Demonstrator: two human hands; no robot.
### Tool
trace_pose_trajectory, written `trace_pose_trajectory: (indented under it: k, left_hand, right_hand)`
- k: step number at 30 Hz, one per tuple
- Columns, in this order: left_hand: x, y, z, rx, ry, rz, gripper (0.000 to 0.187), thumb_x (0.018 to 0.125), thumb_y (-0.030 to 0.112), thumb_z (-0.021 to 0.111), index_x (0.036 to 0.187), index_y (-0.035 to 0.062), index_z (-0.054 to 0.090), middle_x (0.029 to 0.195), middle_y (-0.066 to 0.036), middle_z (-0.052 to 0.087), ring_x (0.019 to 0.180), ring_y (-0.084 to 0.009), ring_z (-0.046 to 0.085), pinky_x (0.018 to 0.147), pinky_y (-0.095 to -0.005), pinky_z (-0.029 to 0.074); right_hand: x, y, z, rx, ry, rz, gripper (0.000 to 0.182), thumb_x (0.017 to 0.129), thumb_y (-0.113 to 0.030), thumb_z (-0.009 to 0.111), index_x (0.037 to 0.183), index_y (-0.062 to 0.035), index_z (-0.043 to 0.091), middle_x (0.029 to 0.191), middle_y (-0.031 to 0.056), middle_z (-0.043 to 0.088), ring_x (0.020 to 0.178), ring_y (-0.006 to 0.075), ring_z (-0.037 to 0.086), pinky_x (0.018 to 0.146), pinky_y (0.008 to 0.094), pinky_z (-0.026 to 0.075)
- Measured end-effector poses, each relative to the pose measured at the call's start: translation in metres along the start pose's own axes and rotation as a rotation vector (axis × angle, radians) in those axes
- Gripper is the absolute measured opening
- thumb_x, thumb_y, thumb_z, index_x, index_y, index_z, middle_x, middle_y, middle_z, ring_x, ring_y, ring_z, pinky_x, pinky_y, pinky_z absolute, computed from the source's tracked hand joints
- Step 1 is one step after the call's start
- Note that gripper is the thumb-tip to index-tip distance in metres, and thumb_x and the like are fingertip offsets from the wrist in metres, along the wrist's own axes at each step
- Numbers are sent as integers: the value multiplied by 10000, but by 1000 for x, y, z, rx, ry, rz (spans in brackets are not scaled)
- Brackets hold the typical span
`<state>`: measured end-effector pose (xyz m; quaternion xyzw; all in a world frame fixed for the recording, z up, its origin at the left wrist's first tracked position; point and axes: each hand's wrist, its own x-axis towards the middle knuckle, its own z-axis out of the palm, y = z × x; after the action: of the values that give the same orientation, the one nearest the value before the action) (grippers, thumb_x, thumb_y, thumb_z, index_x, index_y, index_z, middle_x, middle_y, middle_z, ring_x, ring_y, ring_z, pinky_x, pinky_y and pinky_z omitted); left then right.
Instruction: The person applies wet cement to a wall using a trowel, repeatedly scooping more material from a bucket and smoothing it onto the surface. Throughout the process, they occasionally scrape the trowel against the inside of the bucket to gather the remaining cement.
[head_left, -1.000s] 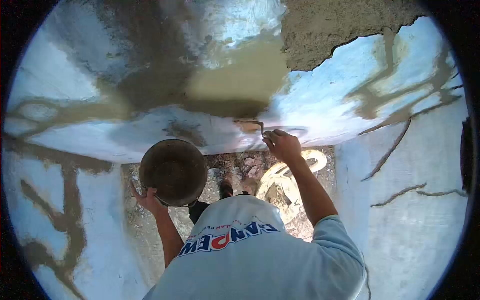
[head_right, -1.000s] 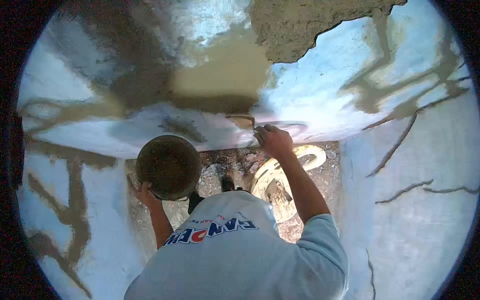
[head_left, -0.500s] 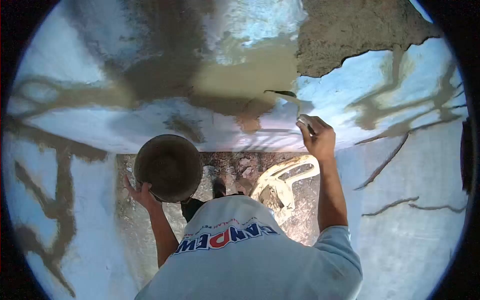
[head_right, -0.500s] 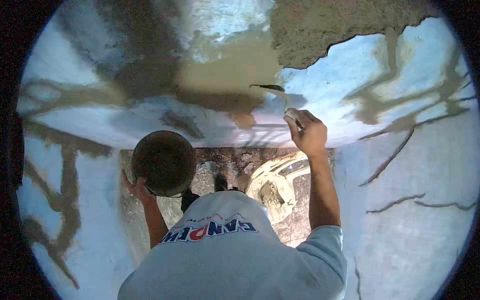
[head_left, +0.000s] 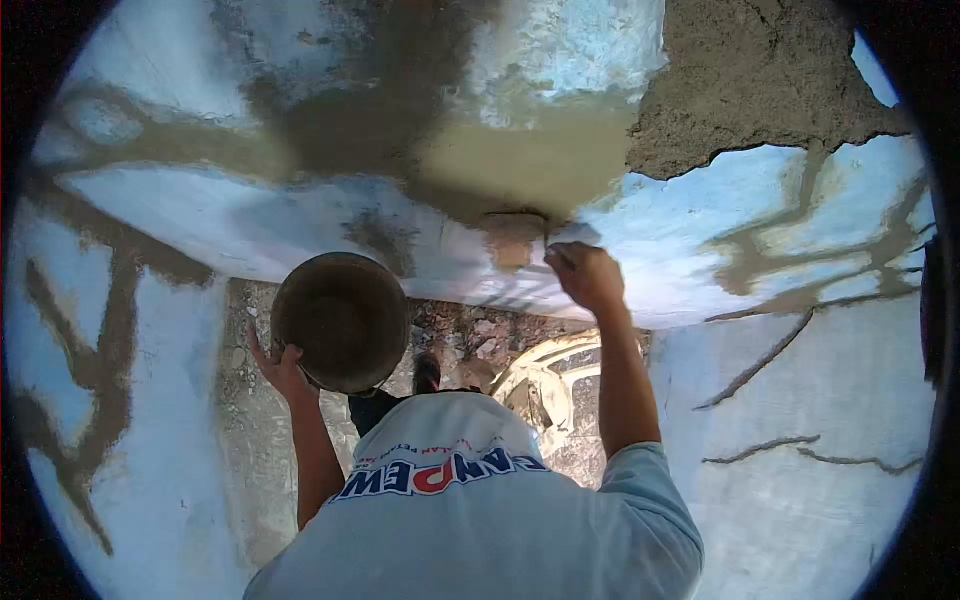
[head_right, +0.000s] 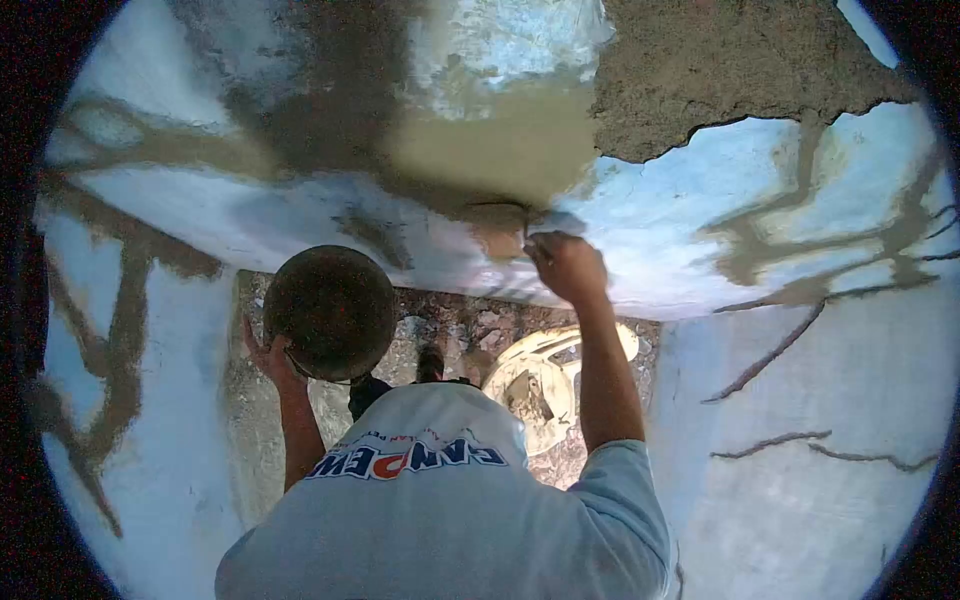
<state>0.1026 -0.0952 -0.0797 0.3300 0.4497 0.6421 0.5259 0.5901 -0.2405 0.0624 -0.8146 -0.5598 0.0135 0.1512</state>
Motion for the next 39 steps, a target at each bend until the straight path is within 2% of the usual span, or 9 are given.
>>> trace_pose_trajectory:
  k: [6, 11, 12, 15, 19, 25, 29, 36, 39]
  left_hand:
    - [-8, 13, 11, -121, 22, -34, 986, 746, -121, 612, 1662, 108, 330, 1268, -207, 655, 1063, -311, 688, 872, -412, 601]
    - [-7, 17, -1, 52, 79, -29, 1019, 722, -120, 619, 1666, 115, 316, 1327, -227, 637, 1164, -349, 676, 930, -460, 602]
    - [-7, 17, -2, 7, 79, -41, 1023, 717, -114, 621, 1666, 114, 315, 1341, -229, 632, 1179, -353, 671, 941, -458, 600]
    - [-8, 13, -4, -77, 63, -40, 1029, 707, -99, 630, 1664, 112, 315, 1379, -236, 620, 1211, -355, 660, 966, -448, 595]
    - [-1, 10, -4, -61, 8, -37, 1026, 709, -92, 644, 1661, 102, 314, 1378, -240, 632, 1190, -341, 674, 958, -431, 599]
    - [-6, 21, 12, -81, 17, -16, 1030, 715, -94, 642, 1670, 75, 292, 1287, -228, 689, 1080, -299, 720, 880, -395, 619]
    - [-11, 31, 21, -89, 33, 20, 1007, 736, -98, 628, 1670, 74, 293, 1261, -226, 700, 1062, -270, 725, 838, -368, 617]
    - [-8, 32, 17, 10, -24, -50, 998, 749, -69, 672, 1665, 68, 301, 1239, -222, 702, 1039, -273, 711, 874, -360, 588]
    - [-7, 32, 19, -18, -43, 3, 1024, 727, -35, 717, 1660, 67, 307, 1263, -229, 694, 1080, -294, 709, 917, -373, 586]
  right_hand:
    - [-12, -3, -51, 33, 71, 28, 234, 936, -361, 771, 1061, -167, 808, 1027, 143, 781, 886, 407, 740, 759, 469, 599]
    - [-57, 31, -64, 160, 292, -27, 187, 924, -156, 799, 1033, -5, 786, 950, 205, 772, 828, 387, 757, 738, 421, 598]
    - [-68, 37, -58, 295, 289, 145, 193, 926, -146, 801, 1034, 13, 783, 913, 219, 765, 799, 363, 766, 714, 416, 598]
    - [-74, 35, -36, 223, 224, 23, 199, 935, -173, 801, 1089, -46, 792, 934, 176, 783, 795, 333, 772, 694, 422, 598]
    - [-49, -4, 23, -18, 72, -103, 212, 990, -358, 725, 1098, -189, 797, 1037, 73, 794, 850, 318, 764, 733, 449, 621]
    - [-1, -21, 8, -119, 136, -95, 204, 955, -332, 766, 1073, -166, 784, 990, 66, 779, 781, 349, 746, 684, 469, 600]
    - [-6, -20, -18, 17, 224, -62, 182, 902, -231, 838, 1044, -126, 795, 956, 101, 792, 792, 333, 763, 676, 427, 601]
    - [-25, 2, -52, 207, 382, -52, 202, 923, -226, 823, 1054, -74, 804, 959, 160, 783, 789, 351, 755, 696, 380, 589]
    - [-45, 2, -68, 263, 396, 35, 225, 945, -189, 812, 1069, -3, 789, 913, 170, 784, 730, 228, 741, 671, 347, 564]
